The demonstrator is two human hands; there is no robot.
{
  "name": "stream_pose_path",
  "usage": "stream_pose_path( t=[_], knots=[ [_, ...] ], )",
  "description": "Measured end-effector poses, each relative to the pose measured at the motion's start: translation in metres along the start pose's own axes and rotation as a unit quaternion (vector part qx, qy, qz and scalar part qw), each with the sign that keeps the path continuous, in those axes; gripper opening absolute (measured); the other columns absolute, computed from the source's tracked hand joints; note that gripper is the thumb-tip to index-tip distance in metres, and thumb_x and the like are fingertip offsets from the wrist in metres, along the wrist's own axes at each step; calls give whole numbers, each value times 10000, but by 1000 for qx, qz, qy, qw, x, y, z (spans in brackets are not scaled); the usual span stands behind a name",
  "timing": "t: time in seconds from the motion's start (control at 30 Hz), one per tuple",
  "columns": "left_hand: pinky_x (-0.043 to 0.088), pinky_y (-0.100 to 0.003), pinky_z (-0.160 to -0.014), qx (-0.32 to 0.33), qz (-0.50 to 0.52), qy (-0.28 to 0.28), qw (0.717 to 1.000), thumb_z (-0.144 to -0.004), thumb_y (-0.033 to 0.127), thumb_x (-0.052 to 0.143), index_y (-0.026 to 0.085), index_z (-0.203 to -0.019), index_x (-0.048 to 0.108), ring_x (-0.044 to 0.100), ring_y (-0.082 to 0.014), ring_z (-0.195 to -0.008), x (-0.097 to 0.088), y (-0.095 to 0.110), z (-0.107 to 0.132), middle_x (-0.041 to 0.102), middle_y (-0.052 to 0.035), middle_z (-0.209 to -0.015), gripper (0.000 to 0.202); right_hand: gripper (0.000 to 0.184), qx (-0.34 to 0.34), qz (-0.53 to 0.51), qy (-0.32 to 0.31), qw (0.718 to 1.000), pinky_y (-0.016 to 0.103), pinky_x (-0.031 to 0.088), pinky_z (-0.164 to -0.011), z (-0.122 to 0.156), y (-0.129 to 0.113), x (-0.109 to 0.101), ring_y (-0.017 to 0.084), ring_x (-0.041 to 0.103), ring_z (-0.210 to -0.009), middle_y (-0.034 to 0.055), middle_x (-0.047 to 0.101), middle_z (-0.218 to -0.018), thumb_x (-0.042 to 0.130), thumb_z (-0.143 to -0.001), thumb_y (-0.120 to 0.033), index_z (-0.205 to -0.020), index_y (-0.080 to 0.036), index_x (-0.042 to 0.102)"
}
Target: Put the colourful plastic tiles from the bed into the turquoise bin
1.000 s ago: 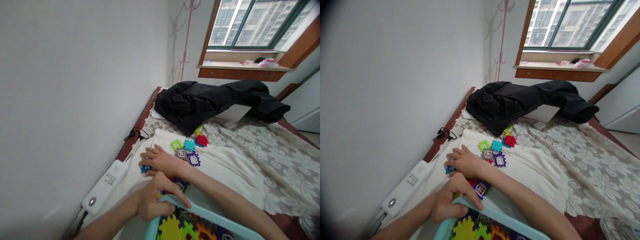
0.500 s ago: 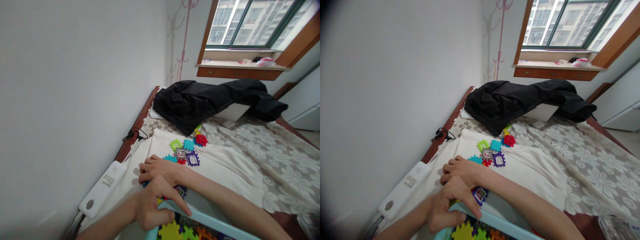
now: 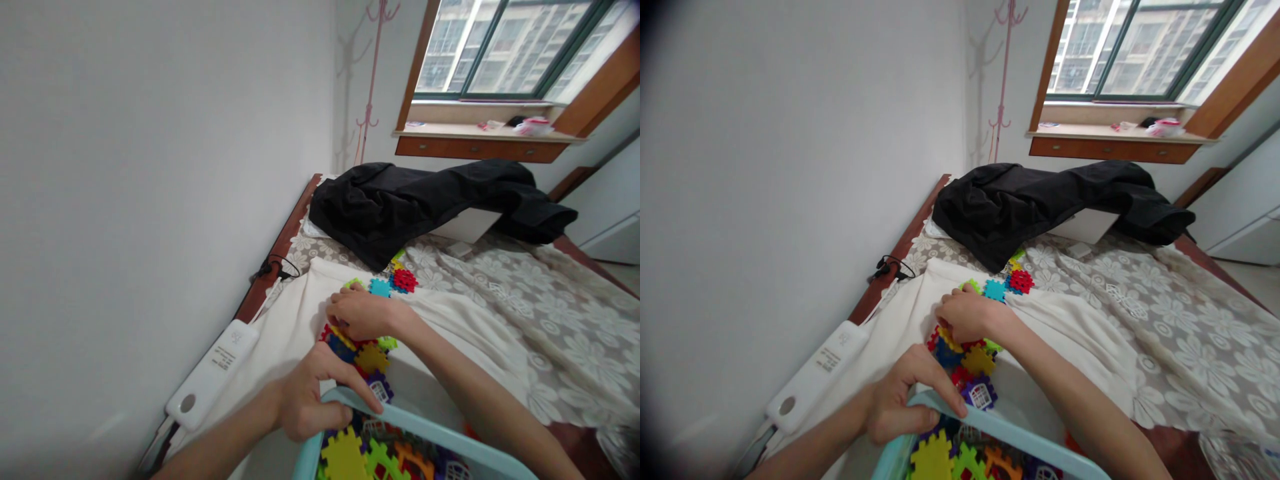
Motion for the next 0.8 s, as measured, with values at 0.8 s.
stream_pose_path(
  t=[0.8],
  knots=[
    [363,-216,-478,-5,12,50,999,-669,199,684,108,-835,855,502,-107,-435,-4,6,-4,769,-94,-639,254,648,63,-78,-63,993,447,511,-1002,11,18,-4,354,696,-1182,162,712,-1314,793,-820,-413,-1381,-161,588]
  ],
)
Point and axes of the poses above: each hand's wrist, its own z-axis away from the middle knuckle, its own x-axis out of the palm, y = z × x, the point moved 1 cm from there along -z, towards the middle knuckle
